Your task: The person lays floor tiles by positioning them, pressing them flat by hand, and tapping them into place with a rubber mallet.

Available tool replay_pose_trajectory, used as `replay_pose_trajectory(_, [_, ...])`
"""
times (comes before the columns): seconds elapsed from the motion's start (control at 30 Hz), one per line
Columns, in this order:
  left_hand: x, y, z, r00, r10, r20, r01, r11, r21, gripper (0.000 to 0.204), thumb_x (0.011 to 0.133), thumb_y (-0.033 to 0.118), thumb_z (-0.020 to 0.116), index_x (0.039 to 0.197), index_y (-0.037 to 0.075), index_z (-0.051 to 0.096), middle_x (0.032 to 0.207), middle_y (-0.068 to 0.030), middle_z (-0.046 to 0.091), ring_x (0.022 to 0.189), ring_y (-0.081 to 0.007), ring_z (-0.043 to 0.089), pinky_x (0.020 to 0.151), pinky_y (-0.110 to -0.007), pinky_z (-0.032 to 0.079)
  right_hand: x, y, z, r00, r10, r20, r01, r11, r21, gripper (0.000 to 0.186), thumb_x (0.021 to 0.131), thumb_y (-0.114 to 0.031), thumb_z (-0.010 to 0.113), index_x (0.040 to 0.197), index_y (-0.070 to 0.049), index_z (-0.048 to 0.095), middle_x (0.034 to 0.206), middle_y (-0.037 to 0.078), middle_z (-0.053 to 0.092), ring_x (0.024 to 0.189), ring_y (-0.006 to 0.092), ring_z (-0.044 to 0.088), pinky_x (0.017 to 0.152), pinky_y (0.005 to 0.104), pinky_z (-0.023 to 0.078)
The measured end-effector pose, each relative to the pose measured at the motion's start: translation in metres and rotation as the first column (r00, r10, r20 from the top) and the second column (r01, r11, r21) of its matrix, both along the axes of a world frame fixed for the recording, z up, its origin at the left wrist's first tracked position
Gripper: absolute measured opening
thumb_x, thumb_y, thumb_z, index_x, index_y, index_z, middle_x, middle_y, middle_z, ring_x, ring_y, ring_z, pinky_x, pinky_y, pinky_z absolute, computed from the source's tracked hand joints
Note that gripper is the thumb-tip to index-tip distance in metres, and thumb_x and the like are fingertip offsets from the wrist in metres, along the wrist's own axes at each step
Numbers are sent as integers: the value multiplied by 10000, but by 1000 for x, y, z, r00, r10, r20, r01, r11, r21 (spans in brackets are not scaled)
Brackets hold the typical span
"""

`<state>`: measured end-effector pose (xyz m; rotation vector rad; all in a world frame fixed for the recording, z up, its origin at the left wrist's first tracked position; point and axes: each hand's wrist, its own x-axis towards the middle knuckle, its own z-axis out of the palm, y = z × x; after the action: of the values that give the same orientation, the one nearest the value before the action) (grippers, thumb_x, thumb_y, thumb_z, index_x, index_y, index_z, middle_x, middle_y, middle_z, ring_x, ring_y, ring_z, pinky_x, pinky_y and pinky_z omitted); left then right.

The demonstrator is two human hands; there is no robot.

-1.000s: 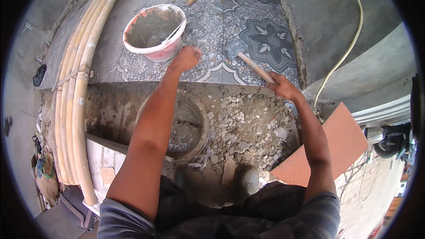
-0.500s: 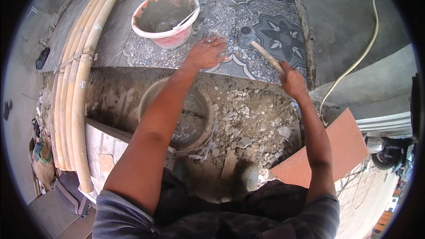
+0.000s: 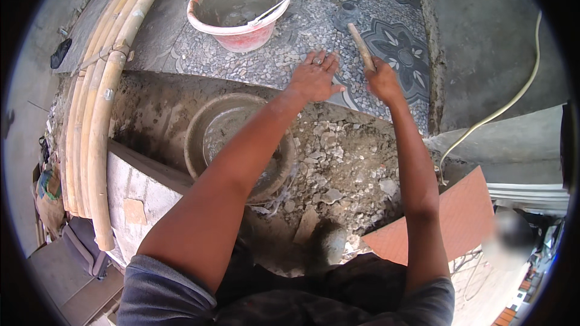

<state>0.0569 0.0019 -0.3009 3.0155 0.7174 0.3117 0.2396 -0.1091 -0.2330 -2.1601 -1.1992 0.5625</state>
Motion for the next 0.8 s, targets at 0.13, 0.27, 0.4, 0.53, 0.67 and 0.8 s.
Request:
replay_pose_trajectory(0.13, [-8, -16, 18, 992, -61, -107, 56, 997, -44, 835, 967, 650, 388, 1497, 5, 366, 1589, -156, 327, 1475, -320, 280, 1221, -475, 147, -23, -14, 8, 996, -42, -74, 42, 999, -2, 469, 888, -168, 598, 1276, 91, 553, 929, 325, 676, 839, 428, 701, 790, 465, 524])
replay_pose_trajectory(0.27, [-8, -27, 12, 998, -59, -21, 58, 998, -19, 843, 967, 657, 384, 1455, -29, 413, 1565, -184, 361, 1449, -340, 329, 1210, -492, 176, -2, -29, -32, 992, -55, 112, 39, 990, 139, 469, 887, -174, 603, 1267, 98, 563, 881, 303, 683, 779, 403, 710, 742, 456, 533])
replay_pose_trajectory(0.4, [15, -2, 13, 999, -32, -21, 32, 999, -12, 851, 973, 654, 376, 1462, -42, 401, 1565, -194, 356, 1459, -350, 311, 1210, -499, 167, -2, -8, -11, 996, -69, 57, 62, 992, 114, 478, 872, -187, 633, 1256, 94, 585, 800, 268, 686, 700, 346, 715, 698, 422, 536])
replay_pose_trajectory(0.53, [42, 27, 16, 997, 60, -39, -65, 986, -156, 846, 980, 654, 361, 1488, -23, 378, 1582, -183, 330, 1479, -351, 272, 1212, -506, 154, -4, 32, 6, 995, -79, -67, 84, 993, 81, 452, 861, -186, 648, 1228, 75, 618, 769, 233, 689, 651, 299, 699, 666, 401, 530])
replay_pose_trajectory(0.67, [64, 32, 16, 995, 94, -25, -97, 975, -201, 851, 971, 664, 373, 1498, -4, 373, 1592, -170, 316, 1492, -341, 244, 1217, -500, 140, 31, 64, -15, 986, -126, 111, 106, 980, 166, 420, 862, -190, 645, 1195, 65, 639, 745, 207, 684, 610, 275, 678, 627, 398, 523])
replay_pose_trajectory(0.8, [72, 47, 12, 989, 142, -40, -147, 963, -224, 864, 960, 675, 387, 1502, 2, 367, 1590, -163, 322, 1496, -337, 234, 1221, -495, 129, 33, 92, -16, 984, -177, -3, 176, 977, 120, 460, 859, -214, 653, 1235, 51, 629, 803, 231, 703, 706, 314, 708, 696, 409, 531])
